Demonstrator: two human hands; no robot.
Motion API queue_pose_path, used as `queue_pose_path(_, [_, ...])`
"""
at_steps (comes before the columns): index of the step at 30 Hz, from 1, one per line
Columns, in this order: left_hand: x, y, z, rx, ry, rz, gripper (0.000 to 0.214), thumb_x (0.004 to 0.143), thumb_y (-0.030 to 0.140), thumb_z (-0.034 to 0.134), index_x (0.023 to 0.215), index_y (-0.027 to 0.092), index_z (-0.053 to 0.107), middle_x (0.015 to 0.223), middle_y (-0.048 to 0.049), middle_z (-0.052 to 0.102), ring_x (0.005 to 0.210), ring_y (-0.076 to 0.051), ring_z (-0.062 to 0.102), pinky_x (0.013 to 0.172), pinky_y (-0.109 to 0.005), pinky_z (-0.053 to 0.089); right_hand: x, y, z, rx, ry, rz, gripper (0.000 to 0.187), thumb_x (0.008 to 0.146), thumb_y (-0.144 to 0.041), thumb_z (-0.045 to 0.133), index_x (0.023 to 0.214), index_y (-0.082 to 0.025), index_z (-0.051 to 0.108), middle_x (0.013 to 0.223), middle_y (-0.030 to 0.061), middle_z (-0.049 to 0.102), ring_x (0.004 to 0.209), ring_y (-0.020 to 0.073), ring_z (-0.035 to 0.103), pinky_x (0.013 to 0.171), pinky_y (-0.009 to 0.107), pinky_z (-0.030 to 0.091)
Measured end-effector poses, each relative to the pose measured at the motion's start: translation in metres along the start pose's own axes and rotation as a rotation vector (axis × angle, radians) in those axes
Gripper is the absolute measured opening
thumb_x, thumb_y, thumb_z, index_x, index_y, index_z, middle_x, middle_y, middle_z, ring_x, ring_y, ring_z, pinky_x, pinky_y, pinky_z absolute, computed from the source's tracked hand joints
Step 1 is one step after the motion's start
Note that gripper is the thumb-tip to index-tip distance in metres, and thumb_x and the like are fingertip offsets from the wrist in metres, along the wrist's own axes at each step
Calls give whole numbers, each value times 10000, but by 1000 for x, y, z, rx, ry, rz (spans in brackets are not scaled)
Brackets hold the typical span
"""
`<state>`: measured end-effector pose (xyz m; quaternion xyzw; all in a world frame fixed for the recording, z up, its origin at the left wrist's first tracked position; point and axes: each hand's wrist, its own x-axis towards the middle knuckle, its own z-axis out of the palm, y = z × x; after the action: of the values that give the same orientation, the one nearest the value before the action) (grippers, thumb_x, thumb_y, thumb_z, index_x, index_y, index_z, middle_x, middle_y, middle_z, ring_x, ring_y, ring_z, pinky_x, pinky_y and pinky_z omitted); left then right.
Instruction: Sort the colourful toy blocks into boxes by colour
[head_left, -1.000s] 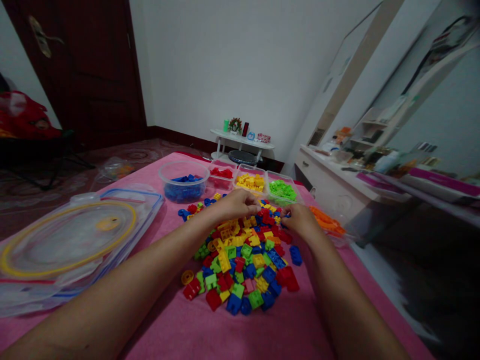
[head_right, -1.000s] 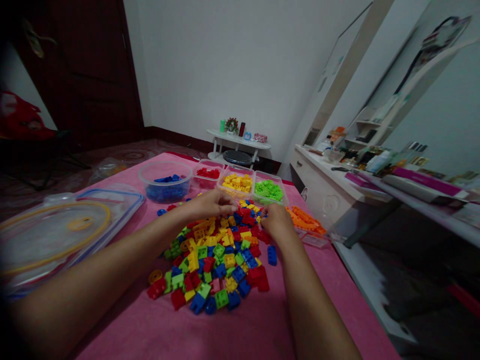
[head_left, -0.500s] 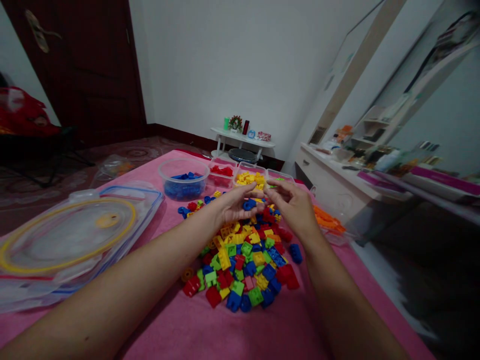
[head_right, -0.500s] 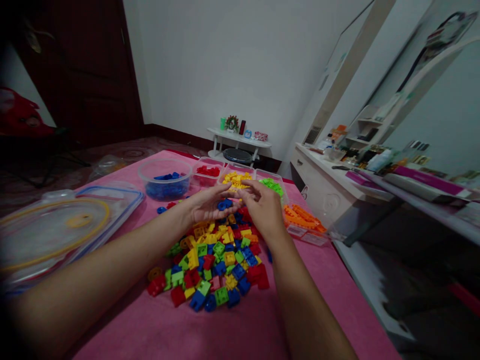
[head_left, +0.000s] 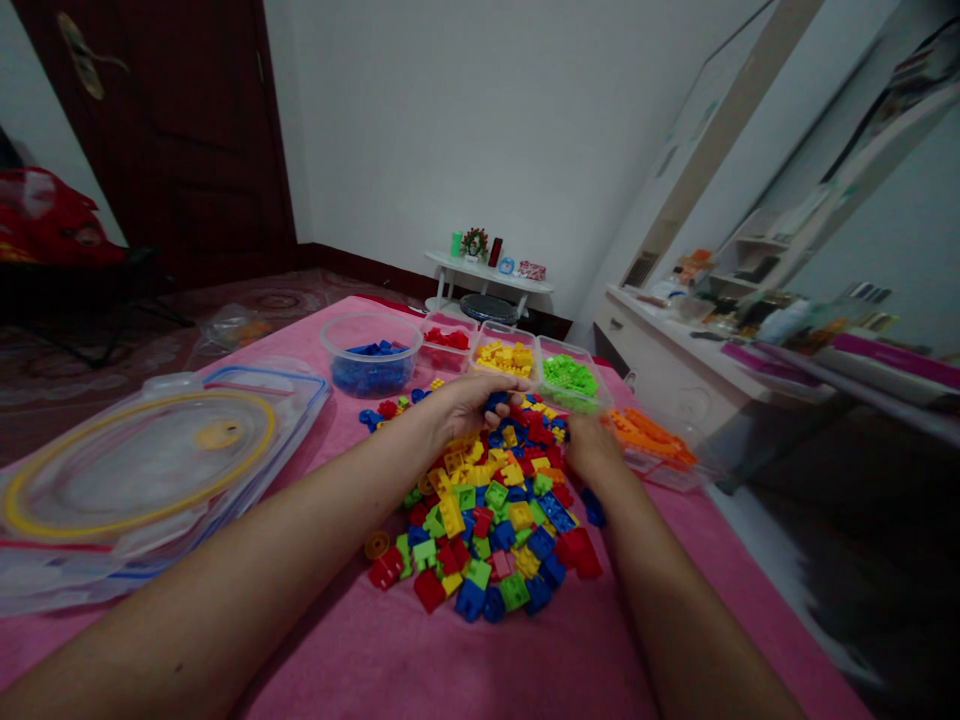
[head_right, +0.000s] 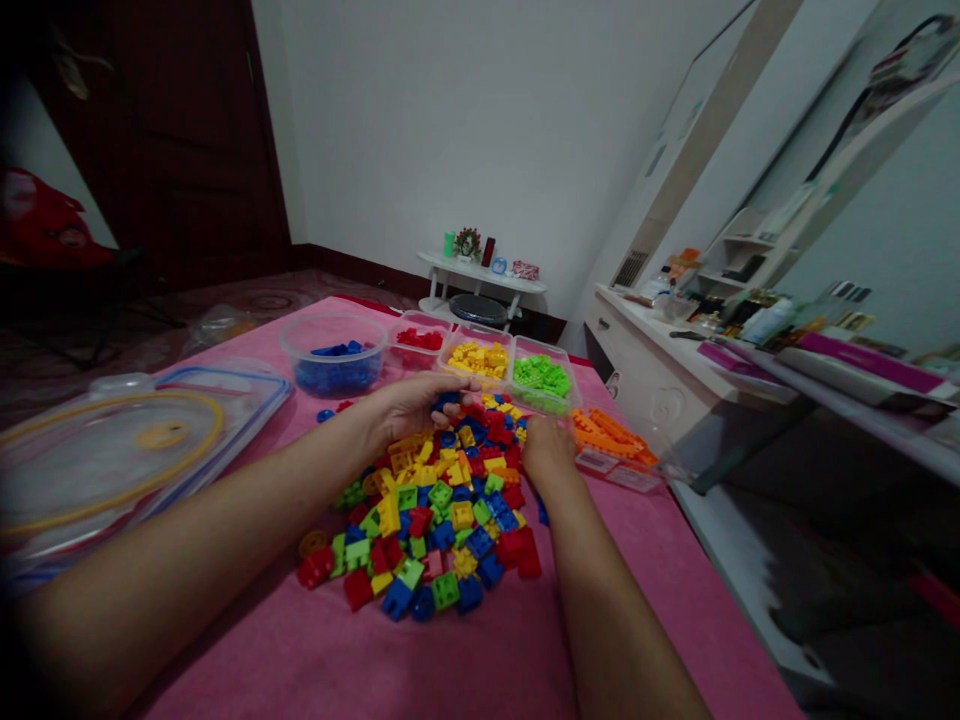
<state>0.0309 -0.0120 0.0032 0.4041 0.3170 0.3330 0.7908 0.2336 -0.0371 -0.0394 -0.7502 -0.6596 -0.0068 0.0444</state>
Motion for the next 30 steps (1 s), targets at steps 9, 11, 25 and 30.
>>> queue_pose_path(9, [-2,-7,-12,1239,295,429,204,509,319,780,531,182,630,510,7,553,520,-109,475,482,-201,289,-3,-12,-31,-35,78,18,232,685,-233,591,889,-169,680,864,120,674,824,250,624,644,301,422])
queue_pose_path(11, [-6,-6,-13,1397,260,345,212,517,366,773,557,193,656,512,8,570,515,-112,493,493,-209,298,-5,-21,-38,53,130,-82,240,690,-233,586,913,-188,664,843,76,676,787,211,614,626,271,403])
queue_pose_path(25, [-9,8,-23,1600,0,238,321,590,457,710,747,178,724,705,-21,683,595,-120,551,513,-214,327,-11,-40,-13,0,69,-398,260,741,-204,550,989,-225,625,959,62,667,910,218,585,706,276,375])
queue_pose_path(30, [-15,15,-20,1570,-95,118,222,596,355,727,711,165,712,676,-16,682,574,-106,538,513,-200,324,-12,-41,-11,63,80,-460,399,742,-185,548,1133,-256,584,1090,47,653,989,219,584,773,280,393])
